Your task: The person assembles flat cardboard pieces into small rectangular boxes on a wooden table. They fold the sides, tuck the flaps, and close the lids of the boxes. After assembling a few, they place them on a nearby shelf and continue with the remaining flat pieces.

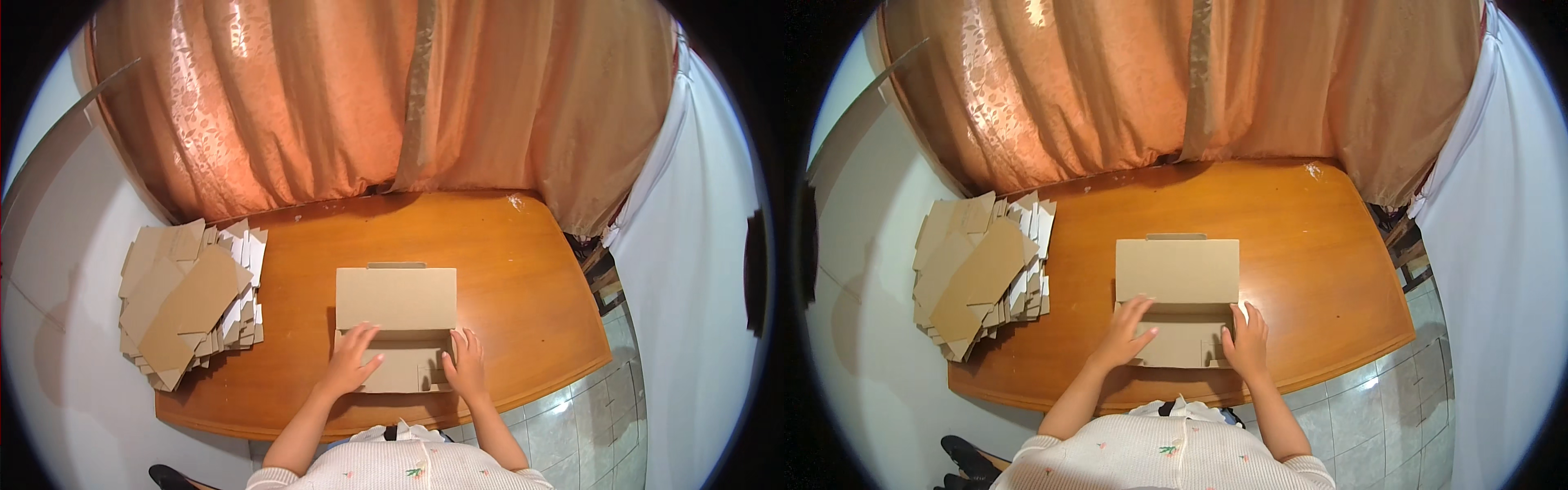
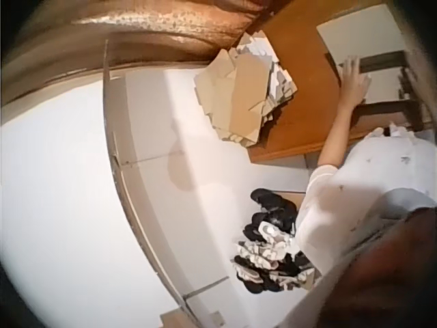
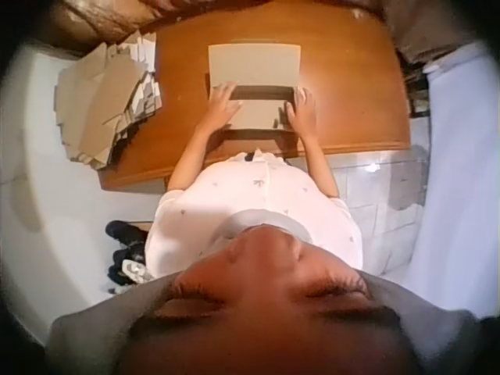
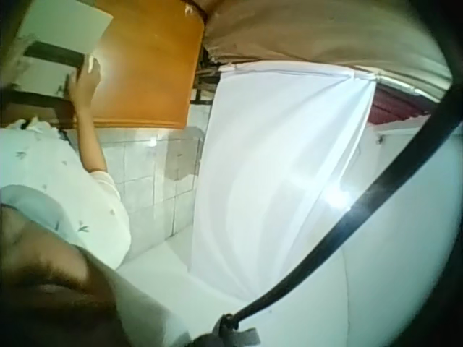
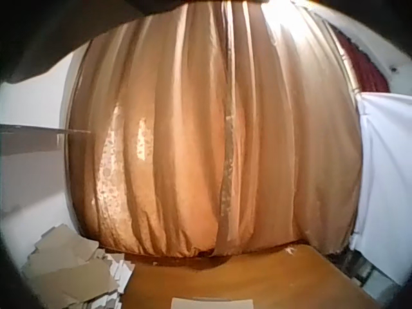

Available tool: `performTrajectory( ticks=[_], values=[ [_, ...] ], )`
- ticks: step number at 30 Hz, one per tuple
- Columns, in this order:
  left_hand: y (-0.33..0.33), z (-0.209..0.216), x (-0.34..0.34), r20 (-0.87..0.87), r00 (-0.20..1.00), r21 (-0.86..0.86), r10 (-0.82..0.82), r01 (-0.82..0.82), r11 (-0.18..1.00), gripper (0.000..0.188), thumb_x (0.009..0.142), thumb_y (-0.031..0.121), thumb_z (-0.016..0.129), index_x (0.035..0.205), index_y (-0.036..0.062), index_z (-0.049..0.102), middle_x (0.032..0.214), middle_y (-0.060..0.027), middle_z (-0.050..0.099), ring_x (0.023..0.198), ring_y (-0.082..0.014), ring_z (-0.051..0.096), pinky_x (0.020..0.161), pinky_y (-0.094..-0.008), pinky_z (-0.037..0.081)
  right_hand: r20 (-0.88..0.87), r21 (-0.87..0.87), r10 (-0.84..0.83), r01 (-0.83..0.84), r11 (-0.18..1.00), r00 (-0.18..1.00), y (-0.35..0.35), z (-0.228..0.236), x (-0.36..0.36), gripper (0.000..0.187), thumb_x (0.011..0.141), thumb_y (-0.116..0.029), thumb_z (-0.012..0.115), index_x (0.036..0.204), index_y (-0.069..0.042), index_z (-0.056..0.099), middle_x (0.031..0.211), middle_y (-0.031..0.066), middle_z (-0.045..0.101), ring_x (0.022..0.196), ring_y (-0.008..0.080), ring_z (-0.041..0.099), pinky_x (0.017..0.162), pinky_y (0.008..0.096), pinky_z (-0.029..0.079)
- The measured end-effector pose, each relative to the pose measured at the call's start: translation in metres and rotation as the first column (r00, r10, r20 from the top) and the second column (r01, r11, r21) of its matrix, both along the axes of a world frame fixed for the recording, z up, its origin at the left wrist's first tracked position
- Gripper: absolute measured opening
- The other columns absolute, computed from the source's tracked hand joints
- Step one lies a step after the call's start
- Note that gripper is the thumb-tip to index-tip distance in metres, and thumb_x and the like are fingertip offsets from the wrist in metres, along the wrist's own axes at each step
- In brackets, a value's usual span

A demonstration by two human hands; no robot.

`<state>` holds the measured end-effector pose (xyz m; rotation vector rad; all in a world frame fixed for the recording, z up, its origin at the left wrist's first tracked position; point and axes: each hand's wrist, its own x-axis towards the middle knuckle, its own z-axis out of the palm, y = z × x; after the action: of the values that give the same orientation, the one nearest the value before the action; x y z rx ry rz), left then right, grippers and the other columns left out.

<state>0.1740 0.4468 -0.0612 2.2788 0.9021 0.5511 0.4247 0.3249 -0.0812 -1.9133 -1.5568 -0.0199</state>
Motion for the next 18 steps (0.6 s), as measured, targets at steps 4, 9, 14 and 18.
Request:
performTrajectory(
  ticks=[4, 9, 14, 18],
  values=[
    [-0.014, -0.018, -0.023, -0.105, 0.943, 0.106, 0.316, -0.306, 0.946, 0.072, 0.086, 0.037, 0.063, 0.145, 0.0113, 0.03, 0.151, -0.0224, 0.02, 0.139, -0.0438, 0.018, 0.109, -0.0615, 0.018, -0.109, -0.165, -0.037, 0.019, 0.986, 0.993, -0.014, -0.025, -0.004, 0.054, 0.086, -0.017, 0.059, 0.136, -0.005, 0.041, 0.136, 0.0311, 0.037, 0.124, 0.0466, 0.037, 0.104, 0.0518, 0.032],
    [-0.032, -0.036, -0.025, -0.42, 0.87, 0.169, 0.259, -0.206, 0.964, 0.085, 0.082, 0.042, 0.065, 0.149, 0.0115, 0.022, 0.155, -0.0211, 0.013, 0.142, -0.0421, 0.011, 0.107, -0.0701, 0.009, -0.053, -0.324, -0.034, 0.015, 0.946, 0.998, -0.011, -0.034, -0.003, 0.063, 0.089, -0.029, 0.057, 0.144, -0.01, 0.033, 0.145, 0.0275, 0.03, 0.13, 0.0465, 0.033, 0.104, 0.0586, 0.03],
    [-0.022, -0.032, -0.009, -0.448, 0.844, 0.057, 0.294, -0.301, 0.952, 0.093, 0.08, 0.046, 0.066, 0.151, 0.0102, 0.017, 0.157, -0.0197, 0.008, 0.144, -0.04, 0.007, 0.108, -0.0687, 0.006, 0.021, -0.482, -0.042, 0.047, 0.875, 0.999, -0.007, -0.031, 0.0, 0.07, 0.09, -0.038, 0.054, 0.149, -0.013, 0.025, 0.154, 0.0176, 0.023, 0.138, 0.0434, 0.026, 0.104, 0.0648, 0.027],
    [0.011, -0.038, -0.001, -0.274, 0.839, -0.12, 0.471, -0.515, 0.849, 0.094, 0.082, 0.049, 0.062, 0.151, 0.0083, 0.013, 0.157, -0.0193, 0.006, 0.146, -0.0369, 0.004, 0.11, -0.0645, 0.002, -0.005, -0.465, -0.036, 0.029, 0.885, 0.999, -0.003, -0.033, 0.0, 0.07, 0.09, -0.039, 0.053, 0.149, -0.012, 0.026, 0.154, 0.017, 0.023, 0.138, 0.0428, 0.026, 0.105, 0.0643, 0.026]
  ],
)
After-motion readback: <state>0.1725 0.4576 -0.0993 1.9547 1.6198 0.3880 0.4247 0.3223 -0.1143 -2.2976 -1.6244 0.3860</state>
